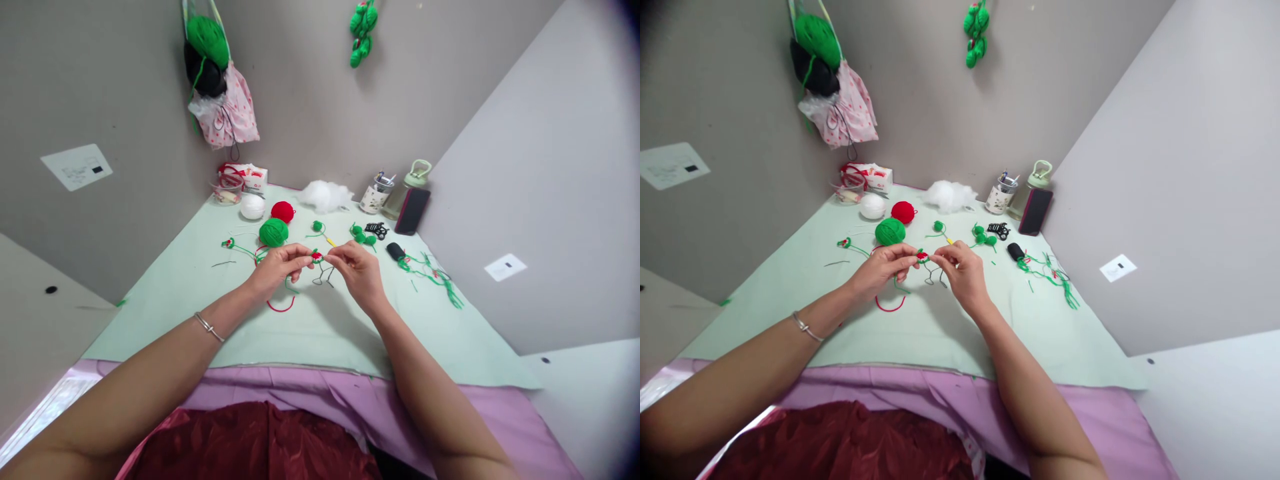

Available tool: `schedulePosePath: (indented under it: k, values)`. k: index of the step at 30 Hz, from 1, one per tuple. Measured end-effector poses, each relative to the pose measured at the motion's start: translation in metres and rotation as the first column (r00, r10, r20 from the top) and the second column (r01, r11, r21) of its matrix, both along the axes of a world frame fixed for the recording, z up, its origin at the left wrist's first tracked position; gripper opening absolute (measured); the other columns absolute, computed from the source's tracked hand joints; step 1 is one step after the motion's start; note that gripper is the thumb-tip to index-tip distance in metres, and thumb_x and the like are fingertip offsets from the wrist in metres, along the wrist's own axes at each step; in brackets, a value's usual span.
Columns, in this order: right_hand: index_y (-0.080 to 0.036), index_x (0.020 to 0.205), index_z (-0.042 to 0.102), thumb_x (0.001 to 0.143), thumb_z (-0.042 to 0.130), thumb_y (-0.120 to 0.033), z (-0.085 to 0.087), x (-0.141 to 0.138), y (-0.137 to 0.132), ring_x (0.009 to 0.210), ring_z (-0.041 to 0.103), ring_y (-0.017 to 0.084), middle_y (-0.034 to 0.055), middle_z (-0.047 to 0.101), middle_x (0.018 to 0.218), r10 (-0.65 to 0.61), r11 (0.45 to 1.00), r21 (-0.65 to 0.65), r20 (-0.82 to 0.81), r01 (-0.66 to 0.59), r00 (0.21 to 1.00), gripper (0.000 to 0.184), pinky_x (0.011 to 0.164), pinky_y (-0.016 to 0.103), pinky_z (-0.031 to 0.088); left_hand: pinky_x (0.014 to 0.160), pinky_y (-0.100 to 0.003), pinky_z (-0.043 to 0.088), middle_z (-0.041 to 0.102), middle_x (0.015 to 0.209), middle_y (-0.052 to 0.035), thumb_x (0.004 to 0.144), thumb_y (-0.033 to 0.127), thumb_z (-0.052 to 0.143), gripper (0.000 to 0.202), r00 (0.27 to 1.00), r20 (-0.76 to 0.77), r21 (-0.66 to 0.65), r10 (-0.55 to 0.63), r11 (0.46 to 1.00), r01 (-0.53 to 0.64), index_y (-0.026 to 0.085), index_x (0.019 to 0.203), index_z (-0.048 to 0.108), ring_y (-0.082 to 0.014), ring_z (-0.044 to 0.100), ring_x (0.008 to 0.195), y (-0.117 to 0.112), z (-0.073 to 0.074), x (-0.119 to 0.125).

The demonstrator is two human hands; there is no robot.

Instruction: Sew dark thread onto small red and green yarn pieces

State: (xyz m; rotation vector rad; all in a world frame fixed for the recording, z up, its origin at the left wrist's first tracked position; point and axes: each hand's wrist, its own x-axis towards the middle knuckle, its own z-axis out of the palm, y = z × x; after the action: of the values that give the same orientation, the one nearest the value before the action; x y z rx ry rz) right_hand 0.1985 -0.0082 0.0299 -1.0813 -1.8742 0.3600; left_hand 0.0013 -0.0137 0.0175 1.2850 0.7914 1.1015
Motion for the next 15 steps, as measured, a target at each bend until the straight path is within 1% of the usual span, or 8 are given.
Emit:
schedulePosePath:
  k: [5,11,15]
  values:
    - [-0.021,0.081,0.067,0.09,0.063,-0.028,-0.0015,-0.0002,0.0005,0.065,0.05,0.013,0.0015,0.056,0.076,0.046,0.997,0.057,0.051,-0.049,0.998,0.012,0.063,0.028,0.041,0.053,-0.023,0.036,0.064,0.08,-0.0012,0.079,0.036,0.069,0.023,1.0,-0.009,0.019,0.011,1.0,-0.011,0.016,0.088,0.065,-0.006,0.045,0.052,0.002,-0.0038,0.0006]
    - [-0.02,0.082,0.061,0.092,0.059,-0.023,0.0003,-0.0022,-0.0024,0.069,0.052,0.014,0.0018,0.057,0.078,0.077,0.994,0.065,0.116,-0.085,0.99,0.01,0.066,0.028,0.042,0.053,-0.023,0.036,0.063,0.079,-0.0011,0.079,0.035,0.069,0.021,1.0,0.007,0.016,0.029,0.999,-0.03,0.016,0.085,0.065,-0.0059,0.044,0.052,0.0015,-0.0043,0.0019]
    - [-0.021,0.091,0.059,0.094,0.053,-0.021,0.0,-0.0043,-0.005,0.074,0.056,0.015,0.0035,0.061,0.085,0.088,0.994,0.05,0.125,-0.095,0.988,0.007,0.071,0.029,0.045,0.053,-0.023,0.037,0.062,0.078,-0.0006,0.077,0.034,0.07,0.021,0.996,0.03,-0.017,0.084,0.996,-0.083,0.016,0.085,0.064,-0.0059,0.043,0.052,0.001,-0.0022,0.0024]
